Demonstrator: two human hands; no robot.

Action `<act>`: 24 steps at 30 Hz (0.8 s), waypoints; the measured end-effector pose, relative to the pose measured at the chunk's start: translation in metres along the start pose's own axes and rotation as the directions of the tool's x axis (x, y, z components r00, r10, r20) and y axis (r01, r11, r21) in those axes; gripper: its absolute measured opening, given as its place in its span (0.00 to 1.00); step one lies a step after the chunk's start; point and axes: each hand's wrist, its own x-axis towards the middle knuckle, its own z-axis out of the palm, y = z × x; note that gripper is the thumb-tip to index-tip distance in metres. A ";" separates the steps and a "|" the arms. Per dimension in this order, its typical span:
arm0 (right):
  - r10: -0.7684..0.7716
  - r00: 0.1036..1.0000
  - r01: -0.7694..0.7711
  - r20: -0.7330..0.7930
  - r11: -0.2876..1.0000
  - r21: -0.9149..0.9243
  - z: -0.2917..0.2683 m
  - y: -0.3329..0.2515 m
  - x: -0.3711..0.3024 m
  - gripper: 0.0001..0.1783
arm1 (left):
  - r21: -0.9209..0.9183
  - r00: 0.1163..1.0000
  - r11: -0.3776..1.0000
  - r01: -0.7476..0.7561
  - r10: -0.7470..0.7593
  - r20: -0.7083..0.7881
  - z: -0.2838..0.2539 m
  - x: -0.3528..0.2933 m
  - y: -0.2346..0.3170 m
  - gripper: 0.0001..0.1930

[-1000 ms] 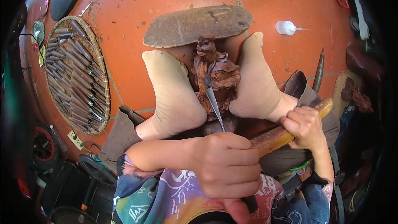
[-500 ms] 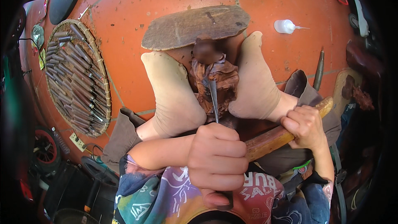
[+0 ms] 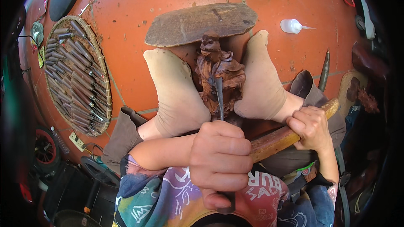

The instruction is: The person carves a wooden sculpture using a chisel and mallet while sitting on the floor. They repeatedly strike the chisel to shape the wood, occasionally switching tools from a nearby basket.

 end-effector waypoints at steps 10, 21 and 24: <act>-0.002 1.000 0.002 -0.014 1.000 0.008 -0.002 0.000 0.000 0.21 | -0.001 0.999 0.999 -0.041 0.041 -0.012 0.003 0.002 0.007 0.29; -0.007 1.000 0.007 0.002 1.000 0.000 0.002 0.002 0.002 0.21 | 0.046 0.999 0.999 0.009 -0.010 0.031 0.004 -0.003 0.002 0.29; 0.005 1.000 -0.005 -0.024 1.000 -0.009 0.003 -0.002 -0.001 0.21 | 0.035 0.999 0.999 0.015 -0.016 0.037 0.004 -0.002 0.002 0.29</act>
